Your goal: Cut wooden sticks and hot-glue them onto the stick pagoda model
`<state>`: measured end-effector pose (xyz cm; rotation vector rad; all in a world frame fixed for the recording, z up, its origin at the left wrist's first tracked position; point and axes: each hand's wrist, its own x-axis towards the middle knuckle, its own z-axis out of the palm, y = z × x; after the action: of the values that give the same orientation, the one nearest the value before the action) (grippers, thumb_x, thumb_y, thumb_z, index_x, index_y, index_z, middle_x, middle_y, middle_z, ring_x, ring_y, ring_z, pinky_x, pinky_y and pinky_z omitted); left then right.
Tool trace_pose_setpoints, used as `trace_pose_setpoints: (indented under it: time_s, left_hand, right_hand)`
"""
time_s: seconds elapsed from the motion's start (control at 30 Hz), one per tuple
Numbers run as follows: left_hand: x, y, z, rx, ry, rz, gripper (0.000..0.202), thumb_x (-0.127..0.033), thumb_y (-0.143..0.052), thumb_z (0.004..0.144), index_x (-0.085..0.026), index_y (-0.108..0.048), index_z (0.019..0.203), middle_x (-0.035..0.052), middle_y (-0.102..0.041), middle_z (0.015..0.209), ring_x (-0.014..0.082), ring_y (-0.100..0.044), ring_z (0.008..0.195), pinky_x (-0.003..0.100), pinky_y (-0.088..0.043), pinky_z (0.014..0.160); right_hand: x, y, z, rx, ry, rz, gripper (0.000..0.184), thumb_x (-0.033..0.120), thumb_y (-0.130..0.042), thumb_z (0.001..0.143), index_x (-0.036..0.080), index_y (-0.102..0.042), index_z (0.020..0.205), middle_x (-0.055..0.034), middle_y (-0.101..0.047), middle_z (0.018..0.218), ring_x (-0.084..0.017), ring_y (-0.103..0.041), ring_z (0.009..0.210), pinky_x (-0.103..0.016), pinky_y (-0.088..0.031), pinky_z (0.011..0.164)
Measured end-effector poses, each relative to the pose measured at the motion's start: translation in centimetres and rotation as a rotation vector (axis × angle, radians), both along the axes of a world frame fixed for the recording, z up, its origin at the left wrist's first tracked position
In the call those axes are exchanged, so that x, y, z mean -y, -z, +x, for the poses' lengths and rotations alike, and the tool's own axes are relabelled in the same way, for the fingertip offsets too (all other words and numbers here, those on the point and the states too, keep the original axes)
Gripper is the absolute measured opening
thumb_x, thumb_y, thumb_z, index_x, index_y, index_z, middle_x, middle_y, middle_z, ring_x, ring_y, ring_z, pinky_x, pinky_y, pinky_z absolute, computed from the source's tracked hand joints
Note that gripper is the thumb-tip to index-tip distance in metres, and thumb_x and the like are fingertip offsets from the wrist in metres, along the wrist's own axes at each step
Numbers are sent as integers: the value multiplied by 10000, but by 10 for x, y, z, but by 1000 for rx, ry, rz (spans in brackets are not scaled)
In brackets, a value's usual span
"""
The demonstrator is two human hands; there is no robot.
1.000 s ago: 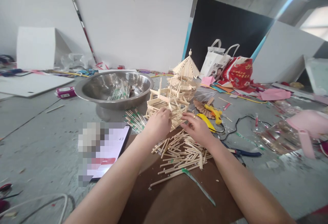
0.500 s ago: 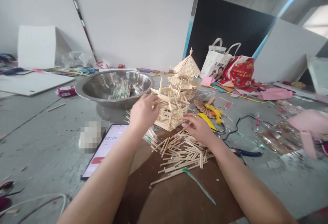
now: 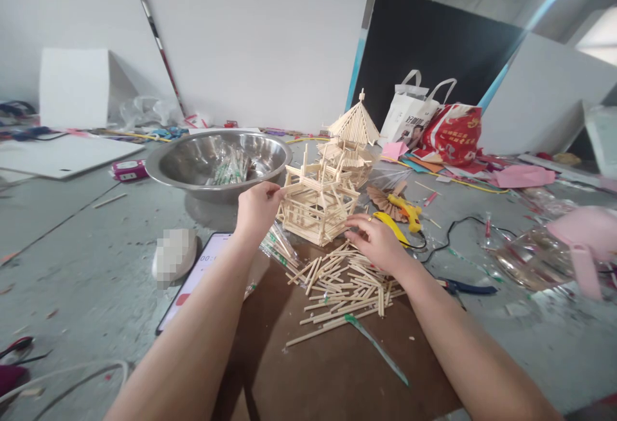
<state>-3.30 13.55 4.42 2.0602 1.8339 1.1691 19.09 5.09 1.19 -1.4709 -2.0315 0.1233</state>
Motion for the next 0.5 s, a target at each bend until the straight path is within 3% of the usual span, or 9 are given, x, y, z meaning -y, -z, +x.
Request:
trace_pose_setpoints:
  time_s: [0.5]
  left_hand:
    - [0,1,1,-6,-23,8,273,-384,-437,690,-206,-639,736,-8,-646,607,124,-560,547,209,-393,569]
  right_hand:
    - [1,0,-1,24,1,20,182,279,-464,760,218,-596,870,-30,-607,954,-151,-562,861,-256,-426,720]
